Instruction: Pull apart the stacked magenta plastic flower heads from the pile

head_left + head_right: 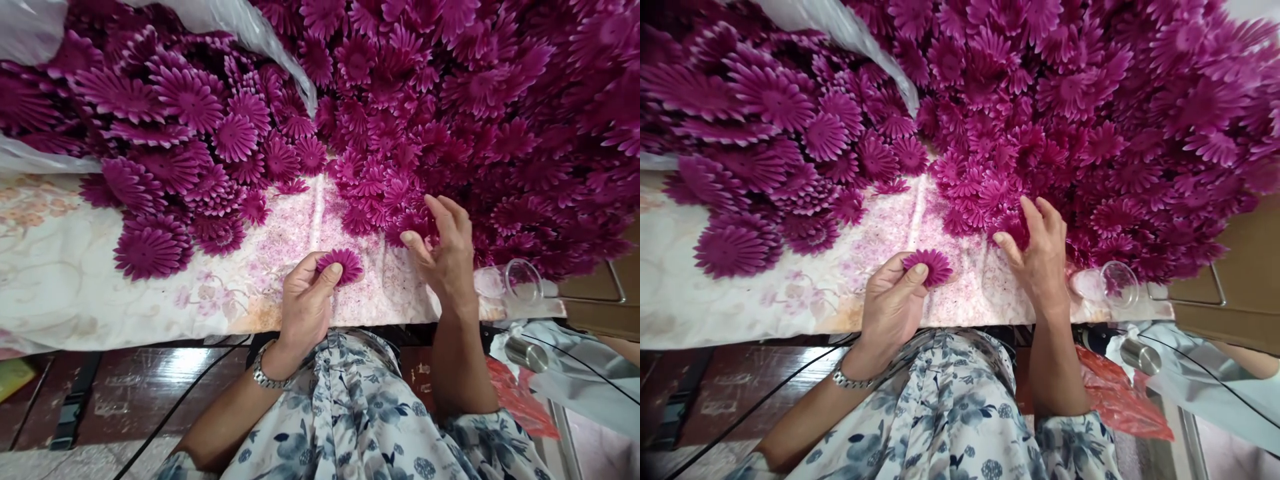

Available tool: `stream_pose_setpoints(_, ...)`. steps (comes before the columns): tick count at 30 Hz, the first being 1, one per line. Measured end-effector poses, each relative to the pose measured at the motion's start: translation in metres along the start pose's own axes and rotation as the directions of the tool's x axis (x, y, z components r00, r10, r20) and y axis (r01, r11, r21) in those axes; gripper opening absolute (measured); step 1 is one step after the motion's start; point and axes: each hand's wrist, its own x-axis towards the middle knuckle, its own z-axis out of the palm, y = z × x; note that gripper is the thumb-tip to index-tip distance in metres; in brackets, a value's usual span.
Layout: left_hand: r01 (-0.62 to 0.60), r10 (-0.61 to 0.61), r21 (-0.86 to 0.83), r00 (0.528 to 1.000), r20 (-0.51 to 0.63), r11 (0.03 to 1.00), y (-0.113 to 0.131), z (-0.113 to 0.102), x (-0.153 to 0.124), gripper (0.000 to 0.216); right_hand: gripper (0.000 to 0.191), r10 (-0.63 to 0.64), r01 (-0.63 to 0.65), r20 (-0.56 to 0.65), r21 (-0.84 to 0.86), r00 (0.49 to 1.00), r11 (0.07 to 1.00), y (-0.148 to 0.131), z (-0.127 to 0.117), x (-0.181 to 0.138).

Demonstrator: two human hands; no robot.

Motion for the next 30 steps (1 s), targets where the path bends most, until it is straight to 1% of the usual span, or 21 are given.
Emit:
stream_pose_setpoints(2,-0.001,0.001,0.004,1.0,-0.001,1.0,0.0,0.0,0.0,0.021,0.064,0.002,-0.002,0.086,0.004,0.996,1.0,-0.001,0.006,0.001)
stream_pose_setpoints(4,-0.002,0.002,0.007,1.0,0.0,1.0,0.001,-0.001,-0.001,0.02,0.067,0.007,-0.005,0.13,-0.013,0.991,1.0,-0.001,0.011,0.003)
stream_pose_setpoints(5,0.002,-0.002,0.008,1.0,0.004,1.0,0.001,-0.001,-0.001,0.019,0.065,0.005,-0.002,0.141,-0.024,0.99,1.0,0.0,0.013,0.004)
stream_pose_setpoints(7,0.015,-0.015,0.008,1.0,0.015,1.0,0.002,-0.001,-0.001,0.018,0.051,0.001,0.005,0.133,-0.04,0.991,0.999,0.002,0.017,0.005)
stream_pose_setpoints(9,0.028,-0.028,0.013,0.999,0.02,1.0,0.003,-0.001,-0.001,0.018,0.034,0.002,0.003,0.099,-0.052,0.995,0.999,0.005,0.019,0.005)
stream_pose_setpoints(11,0.035,-0.035,0.022,0.999,0.019,0.999,0.004,0.0,-0.001,0.019,0.026,0.011,-0.008,0.049,-0.065,0.999,0.998,0.007,0.015,0.003)
stream_pose_setpoints(14,0.05,-0.051,0.022,0.998,0.027,0.998,0.006,0.0,-0.001,0.019,0.021,-0.004,0.001,-0.043,-0.068,0.999,0.998,0.006,0.0,0.002)
stream_pose_setpoints(16,0.064,-0.065,0.021,0.997,0.036,0.998,0.006,-0.001,-0.002,0.019,0.018,-0.038,0.031,-0.117,-0.058,0.992,0.998,0.0,-0.014,0.007)
stream_pose_setpoints(19,0.073,-0.074,0.035,0.996,0.043,0.997,0.006,-0.001,-0.001,0.021,0.02,-0.109,0.1,-0.207,-0.054,0.972,0.994,-0.015,-0.028,0.026)
stream_pose_setpoints(21,0.072,-0.074,0.04,0.996,0.042,0.997,0.005,-0.001,-0.001,0.022,0.025,-0.151,0.141,-0.229,-0.062,0.962,0.988,-0.026,-0.027,0.046)
stream_pose_setpoints(22,0.071,-0.073,0.041,0.997,0.041,0.997,0.005,-0.001,-0.001,0.022,0.029,-0.165,0.154,-0.218,-0.069,0.962,0.986,-0.03,-0.025,0.057)
stream_pose_setpoints(23,0.07,-0.072,0.04,0.997,0.041,0.997,0.005,-0.001,-0.001,0.021,0.035,-0.177,0.164,-0.182,-0.08,0.967,0.983,-0.033,-0.021,0.066)
stream_pose_setpoints(25,0.068,-0.07,0.035,0.996,0.047,0.997,0.006,-0.001,0.0,0.019,0.048,-0.179,0.172,-0.05,-0.116,0.983,0.978,-0.038,-0.012,0.081)
stream_pose_setpoints(27,0.068,-0.07,0.031,0.996,0.057,0.997,0.007,-0.001,0.0,0.017,0.057,-0.167,0.178,0.082,-0.148,0.983,0.973,-0.041,-0.005,0.086)
stream_pose_setpoints(28,0.07,-0.072,0.029,0.995,0.063,0.997,0.008,-0.001,0.0,0.016,0.059,-0.165,0.183,0.122,-0.155,0.979,0.971,-0.041,-0.003,0.086)
stream_pose_setpoints(30,0.077,-0.079,0.032,0.994,0.072,0.997,0.01,-0.001,-0.001,0.015,0.06,-0.175,0.199,0.157,-0.155,0.972,0.968,-0.04,-0.002,0.082)
